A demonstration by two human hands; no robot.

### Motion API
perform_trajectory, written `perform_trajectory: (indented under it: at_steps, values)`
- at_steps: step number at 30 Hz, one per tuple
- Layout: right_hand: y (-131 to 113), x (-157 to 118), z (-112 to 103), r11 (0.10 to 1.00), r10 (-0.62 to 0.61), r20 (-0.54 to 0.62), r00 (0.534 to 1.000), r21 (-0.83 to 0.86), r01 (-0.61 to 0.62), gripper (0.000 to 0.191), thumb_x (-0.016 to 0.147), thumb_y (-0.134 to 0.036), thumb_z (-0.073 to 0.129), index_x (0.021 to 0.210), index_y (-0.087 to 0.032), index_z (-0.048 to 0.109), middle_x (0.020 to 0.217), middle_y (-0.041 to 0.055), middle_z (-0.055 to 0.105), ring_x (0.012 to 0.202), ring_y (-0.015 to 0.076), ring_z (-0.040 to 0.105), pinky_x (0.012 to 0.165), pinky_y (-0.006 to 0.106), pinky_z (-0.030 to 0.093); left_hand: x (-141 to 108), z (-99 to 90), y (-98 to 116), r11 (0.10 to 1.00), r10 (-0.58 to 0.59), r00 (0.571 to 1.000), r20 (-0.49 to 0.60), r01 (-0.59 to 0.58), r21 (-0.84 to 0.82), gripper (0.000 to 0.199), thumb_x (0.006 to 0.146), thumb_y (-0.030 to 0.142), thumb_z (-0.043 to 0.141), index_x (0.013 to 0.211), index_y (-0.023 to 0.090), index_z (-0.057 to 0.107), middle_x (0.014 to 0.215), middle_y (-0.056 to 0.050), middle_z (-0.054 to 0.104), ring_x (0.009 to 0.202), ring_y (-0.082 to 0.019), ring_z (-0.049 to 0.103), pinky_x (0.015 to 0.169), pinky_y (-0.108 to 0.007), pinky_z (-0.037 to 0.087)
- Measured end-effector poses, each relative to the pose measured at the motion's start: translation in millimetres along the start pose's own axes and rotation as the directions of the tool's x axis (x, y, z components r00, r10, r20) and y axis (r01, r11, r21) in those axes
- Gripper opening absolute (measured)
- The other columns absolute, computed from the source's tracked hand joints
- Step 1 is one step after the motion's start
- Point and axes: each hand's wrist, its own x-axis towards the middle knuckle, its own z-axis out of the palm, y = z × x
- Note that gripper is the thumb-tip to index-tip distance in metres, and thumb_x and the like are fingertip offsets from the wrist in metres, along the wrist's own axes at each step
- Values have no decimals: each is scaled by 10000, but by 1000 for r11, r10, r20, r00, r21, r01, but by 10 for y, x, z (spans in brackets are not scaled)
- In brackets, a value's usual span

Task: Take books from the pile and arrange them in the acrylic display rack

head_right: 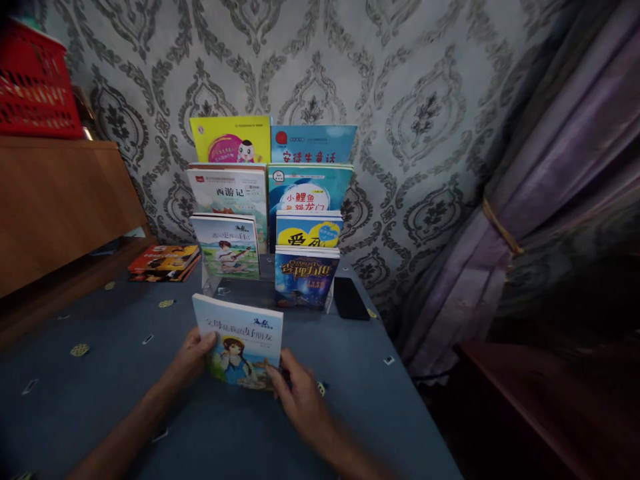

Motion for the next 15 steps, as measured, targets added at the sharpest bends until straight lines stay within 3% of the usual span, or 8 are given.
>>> perform_trajectory:
  at_steps: [5, 15]
  values:
    - [26, -7, 5, 1000, 16, 12, 1000, -8, -16, 275, 1003, -439, 463, 967, -204, 602, 753, 17, 651, 681, 177, 630, 612, 271, 516, -4, -22, 23, 999, 21, 998, 61, -23, 31, 454, 678, 490, 855, 946, 130, 789, 953, -132, 800, 843, -285, 754, 795, -353, 602]
    - [3, -19, -10, 999, 44, 25, 999, -8, -44, 229, 980, -413, 481, 944, -211, 584, 832, 31, 684, 673, 166, 618, 622, 268, 495, -14, -30, 54, 999, -4, 996, 93, -1, 47, 493, 646, 465, 874, 987, 122, 779, 979, -133, 798, 861, -294, 755, 814, -383, 606]
